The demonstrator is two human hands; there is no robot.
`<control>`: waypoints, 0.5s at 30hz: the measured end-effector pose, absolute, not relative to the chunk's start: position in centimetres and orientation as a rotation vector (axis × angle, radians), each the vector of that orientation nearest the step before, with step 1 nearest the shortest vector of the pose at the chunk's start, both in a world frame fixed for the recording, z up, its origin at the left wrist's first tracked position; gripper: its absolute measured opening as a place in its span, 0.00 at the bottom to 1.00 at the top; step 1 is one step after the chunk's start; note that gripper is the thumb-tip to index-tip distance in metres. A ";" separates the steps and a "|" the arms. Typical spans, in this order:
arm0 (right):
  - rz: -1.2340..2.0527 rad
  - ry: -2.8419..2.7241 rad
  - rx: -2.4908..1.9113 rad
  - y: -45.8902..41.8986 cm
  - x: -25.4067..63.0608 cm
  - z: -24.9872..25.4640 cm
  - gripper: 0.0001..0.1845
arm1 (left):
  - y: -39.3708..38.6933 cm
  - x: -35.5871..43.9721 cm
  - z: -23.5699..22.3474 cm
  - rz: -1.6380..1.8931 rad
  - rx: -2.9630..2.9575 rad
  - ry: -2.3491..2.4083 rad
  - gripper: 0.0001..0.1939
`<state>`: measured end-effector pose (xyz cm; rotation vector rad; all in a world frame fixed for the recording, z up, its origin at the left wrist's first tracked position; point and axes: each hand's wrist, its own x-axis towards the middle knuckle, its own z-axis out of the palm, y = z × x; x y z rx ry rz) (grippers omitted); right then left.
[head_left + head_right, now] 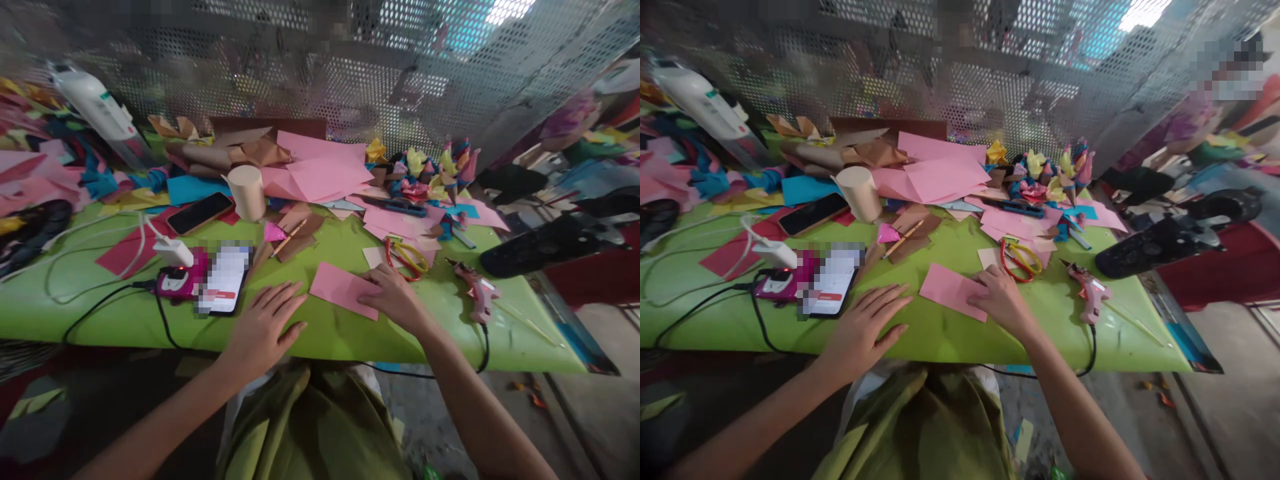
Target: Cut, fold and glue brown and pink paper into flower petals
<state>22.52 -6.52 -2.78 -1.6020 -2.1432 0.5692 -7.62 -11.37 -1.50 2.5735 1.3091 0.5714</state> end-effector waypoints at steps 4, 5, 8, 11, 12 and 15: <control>0.715 -1.865 -1.488 -5.3 21.4 -1.5 0.13 | -10.1 -6.2 -0.4 0.754 2.146 1.319 0.20; 0.702 -1.771 -1.477 -4.9 21.0 -0.9 0.15 | -9.4 -5.7 -0.3 0.801 2.020 1.315 0.20; 0.544 -1.599 -1.436 -3.6 19.7 0.9 0.15 | -6.7 -3.4 0.1 0.893 1.612 1.150 0.27; 0.434 -1.626 -1.344 -2.2 18.2 2.3 0.10 | -3.3 -0.2 0.6 0.977 1.223 0.912 0.37; 0.435 -1.656 -1.306 -1.8 17.8 2.5 0.08 | -2.2 0.7 0.6 1.029 1.137 0.864 0.37; 0.470 -1.755 -1.220 -1.0 17.2 2.5 0.07 | 0.5 2.8 0.5 1.140 0.945 0.805 0.38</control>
